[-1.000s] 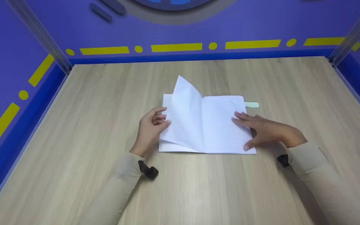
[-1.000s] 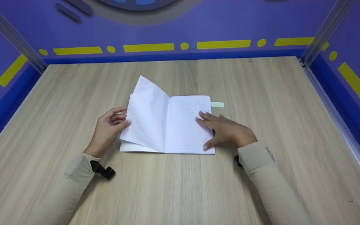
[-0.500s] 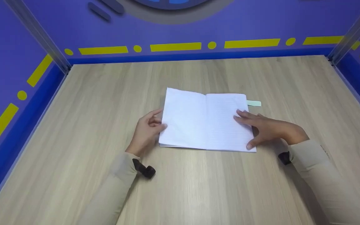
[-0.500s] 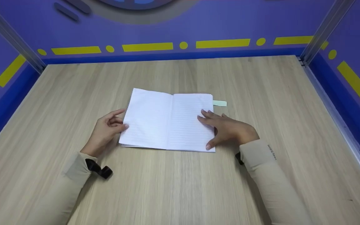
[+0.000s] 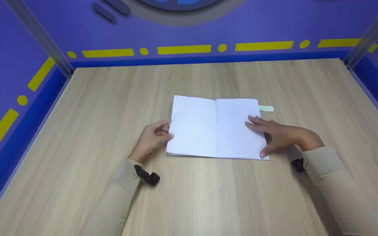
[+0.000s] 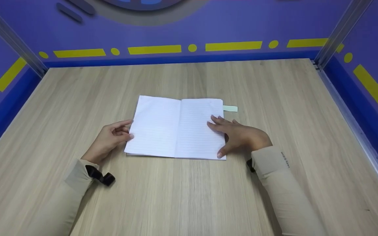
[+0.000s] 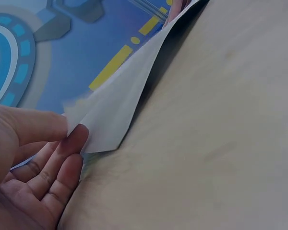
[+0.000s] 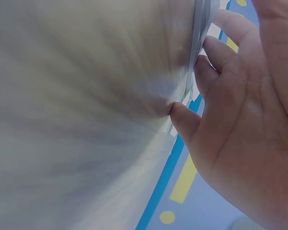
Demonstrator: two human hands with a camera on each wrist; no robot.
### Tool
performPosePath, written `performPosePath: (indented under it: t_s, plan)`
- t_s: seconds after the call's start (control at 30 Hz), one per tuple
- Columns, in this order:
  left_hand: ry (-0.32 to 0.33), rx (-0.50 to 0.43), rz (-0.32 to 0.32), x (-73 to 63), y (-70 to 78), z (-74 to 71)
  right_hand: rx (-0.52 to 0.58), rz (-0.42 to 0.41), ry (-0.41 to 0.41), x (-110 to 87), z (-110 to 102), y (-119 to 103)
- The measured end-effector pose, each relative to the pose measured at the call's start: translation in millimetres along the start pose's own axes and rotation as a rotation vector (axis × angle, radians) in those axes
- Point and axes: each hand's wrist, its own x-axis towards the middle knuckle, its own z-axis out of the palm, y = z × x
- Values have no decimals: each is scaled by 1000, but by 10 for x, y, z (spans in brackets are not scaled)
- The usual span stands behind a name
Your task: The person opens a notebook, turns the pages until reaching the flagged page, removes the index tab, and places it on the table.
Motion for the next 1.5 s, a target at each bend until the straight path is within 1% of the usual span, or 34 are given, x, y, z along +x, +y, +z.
performPosePath:
  t_s: [0.17, 0.47, 0.77, 1.03, 1.1, 1.3, 1.5]
  plan:
    - [-13, 17, -21, -8, -6, -9, -4, -2, -7, 2, 6, 8]
    - [-13, 34, -14, -7, -10, -6, 1, -15, -13, -5, 0, 10]
    - [-13, 36, -29, -9, -4, -11, 8, -36, -28, 3, -1, 3]
    - [-19, 40, 8, -3, -19, -12, 9, -52, -21, 1, 4, 12]
    - [-16, 43, 10, -2, -16, -12, 13, -50, -18, -2, 3, 8]
    - [-15, 37, -12, -2, -8, -11, 21, -24, -10, -6, 3, -5]
    - [-8, 30, -18, 3, -11, -11, 27, -21, -10, -5, 5, 1]
